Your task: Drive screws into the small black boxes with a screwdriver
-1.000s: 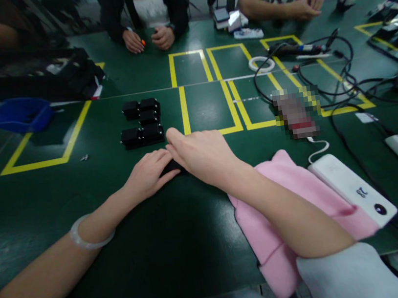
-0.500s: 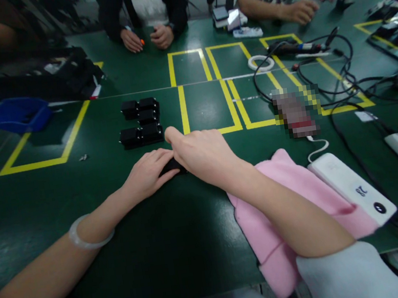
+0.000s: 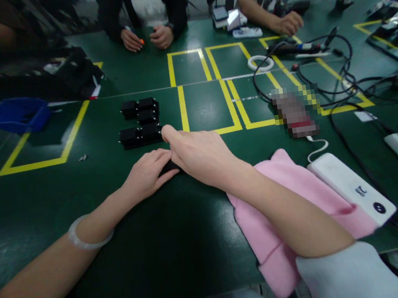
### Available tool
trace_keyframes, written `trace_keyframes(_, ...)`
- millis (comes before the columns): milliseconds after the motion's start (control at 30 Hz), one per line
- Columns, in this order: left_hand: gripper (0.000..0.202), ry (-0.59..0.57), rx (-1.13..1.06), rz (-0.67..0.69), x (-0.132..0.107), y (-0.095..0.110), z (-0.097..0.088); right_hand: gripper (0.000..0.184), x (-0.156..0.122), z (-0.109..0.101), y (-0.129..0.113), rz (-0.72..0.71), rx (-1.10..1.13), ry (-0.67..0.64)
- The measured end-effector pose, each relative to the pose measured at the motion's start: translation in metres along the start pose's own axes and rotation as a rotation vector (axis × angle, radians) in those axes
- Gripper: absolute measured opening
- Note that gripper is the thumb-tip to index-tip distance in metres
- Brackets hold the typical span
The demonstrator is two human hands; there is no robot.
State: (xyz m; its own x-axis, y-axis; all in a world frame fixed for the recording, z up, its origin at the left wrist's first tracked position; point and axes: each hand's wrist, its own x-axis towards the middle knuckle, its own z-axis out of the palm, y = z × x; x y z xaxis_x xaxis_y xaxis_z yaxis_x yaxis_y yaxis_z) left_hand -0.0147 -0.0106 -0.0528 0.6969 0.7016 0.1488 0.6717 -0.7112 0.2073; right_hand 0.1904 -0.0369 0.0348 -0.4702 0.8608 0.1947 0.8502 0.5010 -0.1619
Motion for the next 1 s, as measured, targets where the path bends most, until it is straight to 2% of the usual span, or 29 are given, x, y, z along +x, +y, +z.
trace_keyframes(133,0.044,-0.003,0.007,-0.002,0.0002,0.0000,0.0001,0.035,0.0001,0.0004,0.0002,0.033,-0.101,-0.022)
trace_keyframes(333,0.042,-0.010,-0.016,-0.005,0.0007,0.0006,-0.0005,0.032,-0.0011,0.0004,0.0003,0.025,-0.007,0.024)
trace_keyframes(533,0.044,-0.003,-0.006,0.002,0.0005,0.0005,-0.0005,0.033,-0.0004,0.0004,-0.0001,0.041,-0.070,-0.027)
trace_keyframes(667,0.043,-0.006,-0.024,0.000,0.0003,0.0006,-0.0007,0.032,-0.0005,0.0012,0.0007,0.023,0.019,0.018)
trace_keyframes(867,0.044,-0.003,0.005,0.001,0.0003,0.0009,-0.0005,0.034,-0.0003,0.0002,0.0000,0.045,-0.071,-0.027)
trace_keyframes(1000,0.043,-0.006,-0.015,0.001,0.0004,0.0009,-0.0004,0.033,-0.0001,0.0012,-0.0003,0.051,-0.015,0.008)
